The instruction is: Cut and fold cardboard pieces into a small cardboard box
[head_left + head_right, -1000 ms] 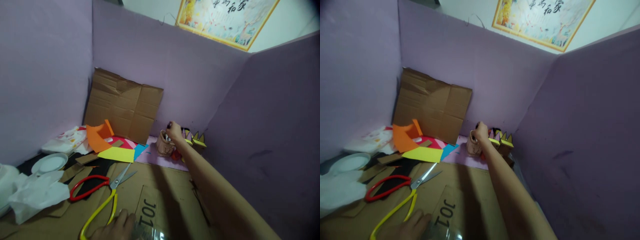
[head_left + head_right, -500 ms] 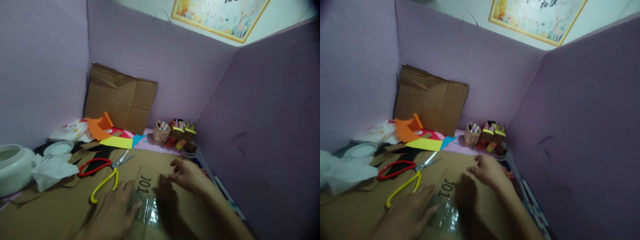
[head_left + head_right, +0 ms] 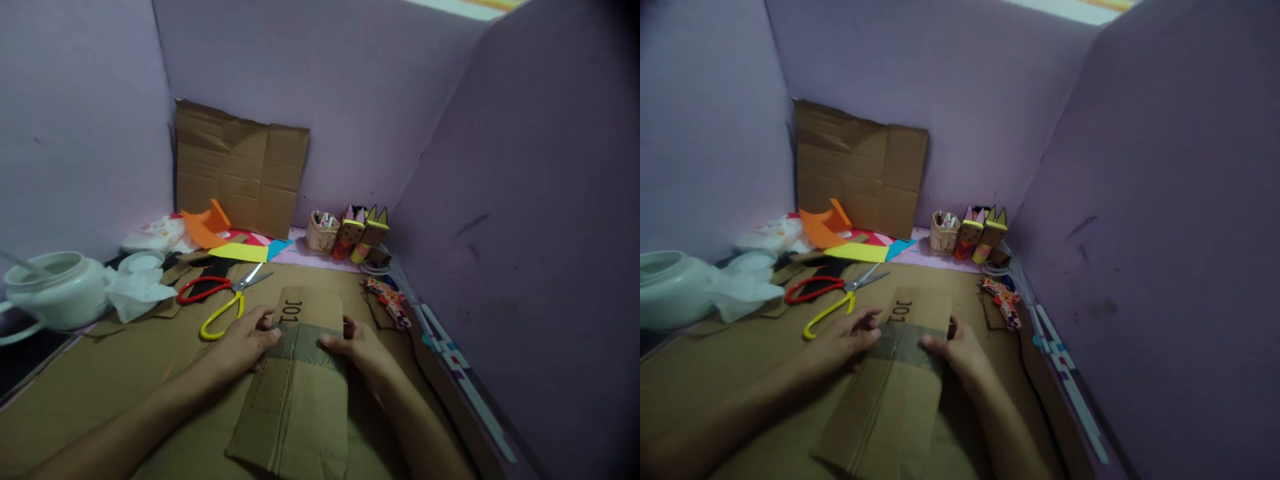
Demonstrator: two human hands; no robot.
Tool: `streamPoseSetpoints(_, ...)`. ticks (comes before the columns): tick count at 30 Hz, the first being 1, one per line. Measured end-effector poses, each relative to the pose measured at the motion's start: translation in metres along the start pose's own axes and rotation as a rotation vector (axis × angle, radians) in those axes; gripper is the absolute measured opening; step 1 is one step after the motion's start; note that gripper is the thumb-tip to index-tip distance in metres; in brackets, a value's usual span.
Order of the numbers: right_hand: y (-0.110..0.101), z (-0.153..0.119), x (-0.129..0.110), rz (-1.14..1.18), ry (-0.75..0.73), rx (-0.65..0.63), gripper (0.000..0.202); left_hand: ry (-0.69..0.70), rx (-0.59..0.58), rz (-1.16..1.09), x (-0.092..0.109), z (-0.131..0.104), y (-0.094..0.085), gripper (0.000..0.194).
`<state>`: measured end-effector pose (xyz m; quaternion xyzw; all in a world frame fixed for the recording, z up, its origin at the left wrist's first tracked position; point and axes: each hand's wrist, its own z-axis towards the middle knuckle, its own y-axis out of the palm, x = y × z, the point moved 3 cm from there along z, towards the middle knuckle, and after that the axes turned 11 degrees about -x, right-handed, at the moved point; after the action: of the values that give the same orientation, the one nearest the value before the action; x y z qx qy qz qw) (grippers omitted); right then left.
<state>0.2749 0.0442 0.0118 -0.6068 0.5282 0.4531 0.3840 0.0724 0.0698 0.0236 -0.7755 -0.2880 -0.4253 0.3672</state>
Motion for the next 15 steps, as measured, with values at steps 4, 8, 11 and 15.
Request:
streamPoseSetpoints(4,0.024,-0.008,0.003,0.494,0.015,-0.290,0.043,0.017,-0.004,-0.043,0.007,-0.003,0.004,0.053)
streamPoseSetpoints(8,0.023,-0.005,0.002,0.664,0.021,-0.319,0.041,0.175,0.216,0.142,0.015,-0.010,-0.013,0.043)
streamPoseSetpoints(11,0.014,-0.002,-0.005,0.713,-0.059,-0.324,0.041,0.252,0.491,0.459,0.017,-0.014,-0.042,0.037)
streamPoseSetpoints(15,0.005,0.000,-0.011,0.719,-0.171,-0.287,0.041,0.104,0.503,0.798,0.005,-0.004,-0.080,0.035)
